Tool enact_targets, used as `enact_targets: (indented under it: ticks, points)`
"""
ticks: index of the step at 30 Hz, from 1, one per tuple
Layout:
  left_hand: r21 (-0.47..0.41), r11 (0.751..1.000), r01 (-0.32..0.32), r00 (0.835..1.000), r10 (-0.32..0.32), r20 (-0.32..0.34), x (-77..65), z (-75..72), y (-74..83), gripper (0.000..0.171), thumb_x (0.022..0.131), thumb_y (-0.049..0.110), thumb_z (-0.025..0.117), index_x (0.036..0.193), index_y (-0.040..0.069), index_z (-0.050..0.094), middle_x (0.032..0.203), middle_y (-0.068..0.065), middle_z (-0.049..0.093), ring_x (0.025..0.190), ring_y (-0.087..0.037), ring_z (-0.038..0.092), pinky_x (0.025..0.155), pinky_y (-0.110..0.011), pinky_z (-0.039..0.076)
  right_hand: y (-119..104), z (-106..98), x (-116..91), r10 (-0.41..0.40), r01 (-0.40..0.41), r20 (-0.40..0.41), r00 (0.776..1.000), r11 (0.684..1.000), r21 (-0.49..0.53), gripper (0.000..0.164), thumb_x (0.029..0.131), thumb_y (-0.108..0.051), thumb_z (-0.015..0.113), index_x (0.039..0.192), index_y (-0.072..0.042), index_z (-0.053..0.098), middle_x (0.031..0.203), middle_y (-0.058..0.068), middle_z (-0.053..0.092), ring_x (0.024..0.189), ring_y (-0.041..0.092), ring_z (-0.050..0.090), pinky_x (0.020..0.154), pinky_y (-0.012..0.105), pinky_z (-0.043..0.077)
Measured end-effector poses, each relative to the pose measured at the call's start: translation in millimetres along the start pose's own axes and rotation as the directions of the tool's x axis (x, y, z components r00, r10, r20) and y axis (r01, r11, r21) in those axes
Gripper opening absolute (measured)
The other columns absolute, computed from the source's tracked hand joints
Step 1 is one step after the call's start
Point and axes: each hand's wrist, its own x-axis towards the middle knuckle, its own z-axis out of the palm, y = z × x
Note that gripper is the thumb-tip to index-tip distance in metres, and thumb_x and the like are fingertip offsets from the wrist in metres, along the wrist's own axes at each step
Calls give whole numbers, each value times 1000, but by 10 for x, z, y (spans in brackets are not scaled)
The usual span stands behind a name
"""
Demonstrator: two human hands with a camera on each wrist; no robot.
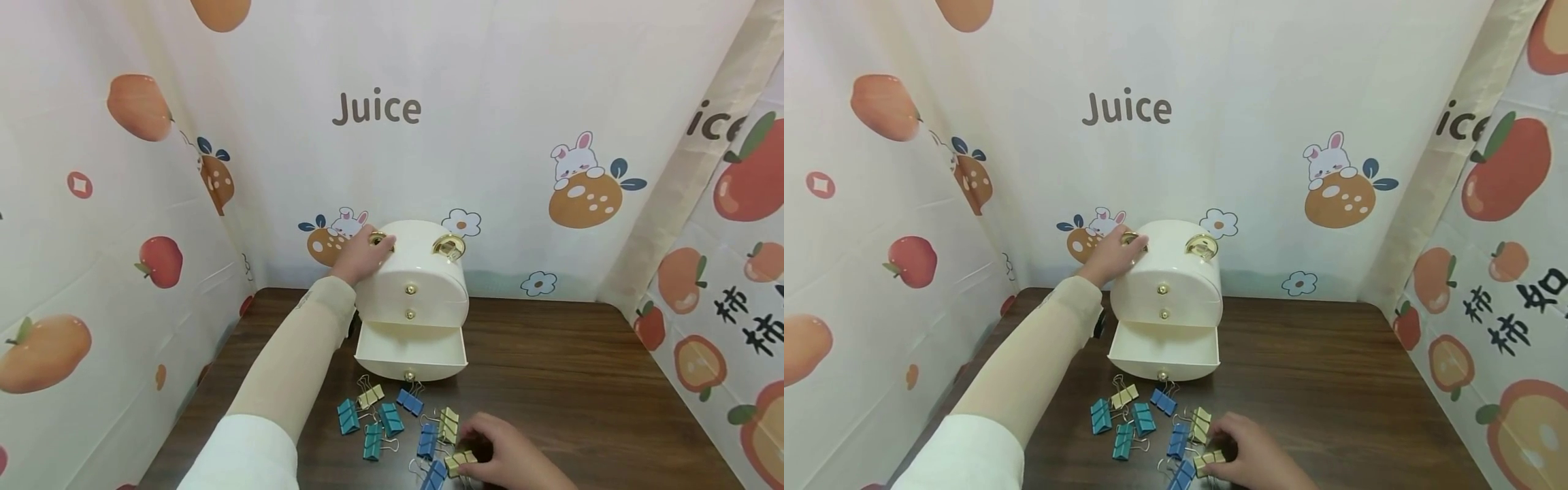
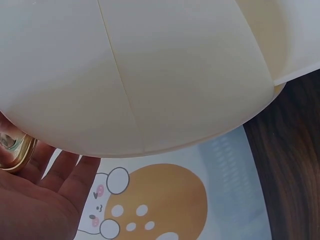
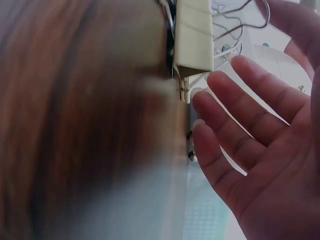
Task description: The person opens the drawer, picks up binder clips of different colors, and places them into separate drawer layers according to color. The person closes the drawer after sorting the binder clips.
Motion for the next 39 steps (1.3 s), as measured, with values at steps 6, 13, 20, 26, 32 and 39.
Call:
enact_targets:
  ticks: [6,13,20,26,32,39]
  points:
    - [-14,1000,8,1000,-8,6,3,0,-3,53,98,65,52,127,20,51,110,-9,61,96,-27,62,73,-43,56,-17,7,-9,35,-35,25,999,999,0,39,83,-41,87,114,-24,68,105,-8,65,91,16,60,81,38,55]
    - [-19,1000,4,1000,-4,2,11,0,-8,51,99,64,52,125,20,51,110,-8,61,96,-27,62,73,-43,56,-2,26,-7,31,-28,52,998,998,-54,39,81,-42,89,112,-29,68,105,-12,63,93,14,57,83,38,52]
    - [-8,1000,2,1000,-2,2,-2,-5,-2,52,99,64,52,127,20,51,110,-9,61,97,-27,62,74,-44,56,12,43,29,33,-27,73,997,997,-79,33,81,-37,88,107,-30,69,101,-12,62,90,14,54,78,35,49]
    - [-4,1000,-1,1000,1,7,-26,-10,10,53,99,64,52,129,21,50,112,-9,60,98,-28,62,75,-45,56,25,62,53,22,-14,84,996,995,-95,28,83,-23,87,102,-28,68,97,-11,59,86,13,53,74,34,49]
    - [-8,1000,6,1000,-5,16,-19,-15,6,53,99,64,52,129,20,50,111,-9,61,97,-27,62,74,-44,57,45,87,83,31,-24,110,993,997,-67,22,86,-10,81,98,-24,69,91,-10,60,79,12,54,67,31,47]
    - [-15,1000,8,1000,-8,1,6,1,1,52,99,63,53,125,19,51,109,-8,61,96,-26,62,74,-42,56,4,97,83,57,-48,117,992,996,-78,20,87,-9,81,97,-22,69,90,-8,59,78,13,53,66,32,47]
